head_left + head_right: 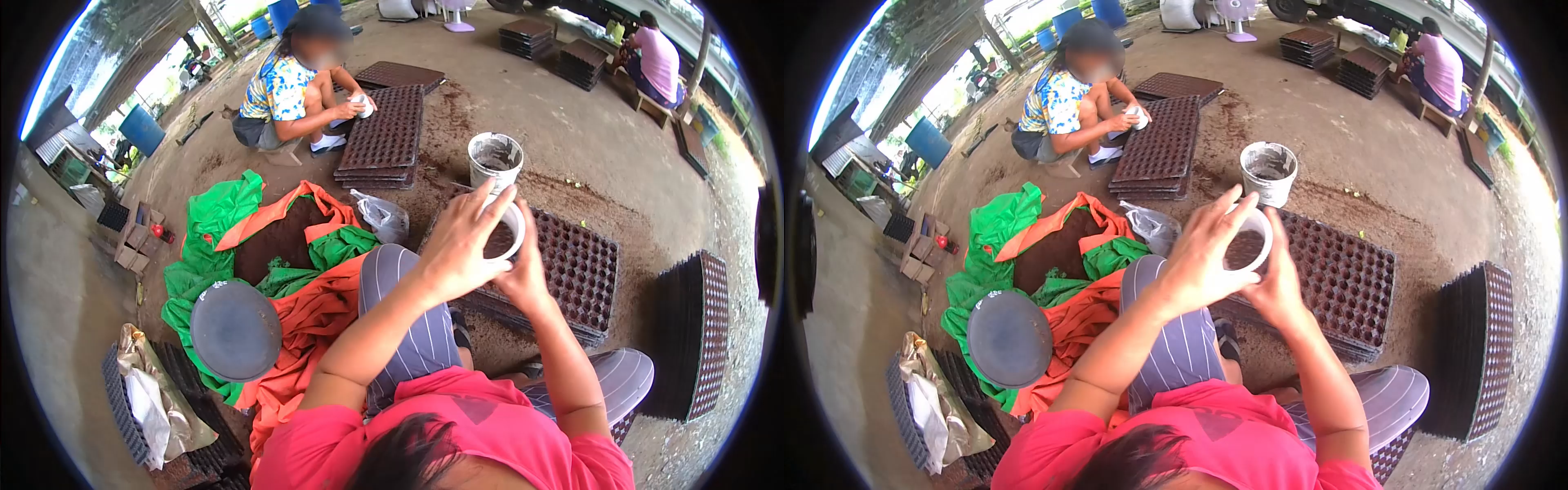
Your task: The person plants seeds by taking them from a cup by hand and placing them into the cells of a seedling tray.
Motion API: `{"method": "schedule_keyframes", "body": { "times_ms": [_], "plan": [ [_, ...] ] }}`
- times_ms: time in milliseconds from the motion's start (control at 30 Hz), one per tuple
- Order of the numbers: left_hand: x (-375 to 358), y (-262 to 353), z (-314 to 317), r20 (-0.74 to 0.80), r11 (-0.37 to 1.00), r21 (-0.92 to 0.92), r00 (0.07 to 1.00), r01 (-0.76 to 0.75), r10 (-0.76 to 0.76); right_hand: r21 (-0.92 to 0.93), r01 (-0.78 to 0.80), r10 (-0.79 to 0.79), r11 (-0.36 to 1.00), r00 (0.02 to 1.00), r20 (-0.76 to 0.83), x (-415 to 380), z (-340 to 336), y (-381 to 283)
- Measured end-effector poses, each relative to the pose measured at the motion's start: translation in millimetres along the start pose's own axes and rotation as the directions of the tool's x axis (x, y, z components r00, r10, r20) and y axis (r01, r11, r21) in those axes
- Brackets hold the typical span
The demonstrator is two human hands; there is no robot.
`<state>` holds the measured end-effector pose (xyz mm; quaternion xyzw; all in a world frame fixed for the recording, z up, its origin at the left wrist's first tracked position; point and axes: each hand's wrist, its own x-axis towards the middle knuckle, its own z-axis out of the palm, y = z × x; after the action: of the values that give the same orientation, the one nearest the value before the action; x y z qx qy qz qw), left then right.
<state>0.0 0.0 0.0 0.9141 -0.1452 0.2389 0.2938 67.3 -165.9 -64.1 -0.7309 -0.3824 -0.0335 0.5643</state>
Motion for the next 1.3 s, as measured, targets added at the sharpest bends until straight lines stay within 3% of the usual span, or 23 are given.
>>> {"method": "schedule_keyframes", "body": {
  "times_ms": [67,100,167,200,267,333,367,433,467,500,567,633,767,833,867,900,967,1033,1100,1133,1167,1233,1300],
  "plan": [
    [10,11,13,-0.152,0.976,-0.203,0.987,-0.082,0.052,0.090,-0.029,0.045,0.995,0.984,-0.174,-5,-12,9],
    [14,38,43,-0.185,0.939,-0.343,0.982,-0.036,-0.030,0.148,-0.052,0.078,0.988,0.981,-0.179,-25,-52,11],
    [16,26,68,-0.138,0.784,-0.621,0.987,-0.021,-0.082,0.203,-0.022,0.069,0.979,0.972,-0.226,-33,-61,19],
    [14,26,72,-0.072,0.702,-0.712,0.995,-0.008,-0.062,0.071,-0.028,0.041,0.997,0.980,-0.193,-39,-63,20],
    [19,23,85,-0.028,0.620,-0.784,0.996,0.027,-0.080,-0.021,-0.156,0.152,0.988,0.980,-0.132,-46,-77,7],
    [22,10,94,-0.071,0.634,-0.773,0.989,0.030,-0.134,-0.060,-0.140,0.134,0.988,0.986,-0.097,-54,-87,9],
    [18,-4,104,-0.069,0.646,-0.763,0.990,0.030,-0.127,-0.205,-0.199,0.185,0.958,0.979,-0.086,-66,-99,4],
    [13,-24,125,-0.193,0.906,-0.423,0.974,0.028,-0.121,-0.131,-0.381,0.359,0.915,0.919,-0.165,-83,-121,13],
    [11,-19,129,-0.110,0.919,-0.388,0.987,0.070,-0.122,-0.101,-0.418,0.395,0.903,0.899,-0.191,-91,-133,23],
    [7,-17,131,-0.041,0.931,-0.366,0.999,0.011,-0.028,-0.069,-0.465,0.442,0.883,0.871,-0.215,-96,-140,27],
    [5,-21,133,-0.030,0.949,-0.314,0.999,-0.033,0.025,0.003,-0.459,0.441,0.888,0.852,-0.284,-108,-149,32],
    [10,-28,137,-0.077,0.882,-0.440,0.971,0.169,-0.225,0.012,-0.465,0.449,0.885,0.847,-0.284,-113,-155,31],
    [17,-14,139,-0.047,0.945,-0.310,0.994,-0.107,0.097,0.055,-0.459,0.454,0.887,0.844,-0.286,-113,-163,30],
    [23,-26,140,-0.178,0.970,-0.227,0.983,-0.087,0.046,0.029,-0.383,0.375,0.923,0.883,-0.284,-107,-160,24],
    [23,-26,142,-0.158,0.975,-0.211,0.987,-0.075,0.041,0.133,-0.399,0.420,0.907,0.865,-0.273,-105,-159,23],
    [24,-18,139,-0.040,0.978,-0.200,0.998,-0.064,0.057,0.234,-0.413,0.466,0.880,0.848,-0.252,-102,-157,20],
    [24,-17,145,-0.089,0.962,-0.191,0.979,-0.196,0.182,0.212,-0.364,0.412,0.907,0.872,-0.265,-97,-156,12],
    [24,-20,149,-0.172,0.910,-0.414,0.981,0.014,-0.094,0.150,-0.339,0.368,0.929,0.895,-0.254,-93,-159,8],
    [20,-34,155,-0.320,0.936,-0.337,0.947,-0.102,-0.012,0.179,-0.355,0.394,0.917,0.876,-0.279,-83,-151,4],
    [9,-30,154,-0.266,0.947,-0.280,0.961,-0.156,0.079,0.175,-0.397,0.432,0.901,0.861,-0.270,-86,-148,3],
    [-2,-22,154,-0.246,0.945,-0.305,0.968,-0.122,0.046,0.170,-0.411,0.443,0.896,0.859,-0.257,-90,-144,1],
    [-8,-16,149,-0.261,0.959,-0.204,0.955,-0.198,0.142,0.166,-0.424,0.454,0.890,0.858,-0.240,-88,-137,-1],
    [-2,-20,152,-0.309,0.952,-0.189,0.935,-0.242,0.176,0.041,-0.381,0.379,0.924,0.895,-0.236,-75,-132,-7]
  ]
}}
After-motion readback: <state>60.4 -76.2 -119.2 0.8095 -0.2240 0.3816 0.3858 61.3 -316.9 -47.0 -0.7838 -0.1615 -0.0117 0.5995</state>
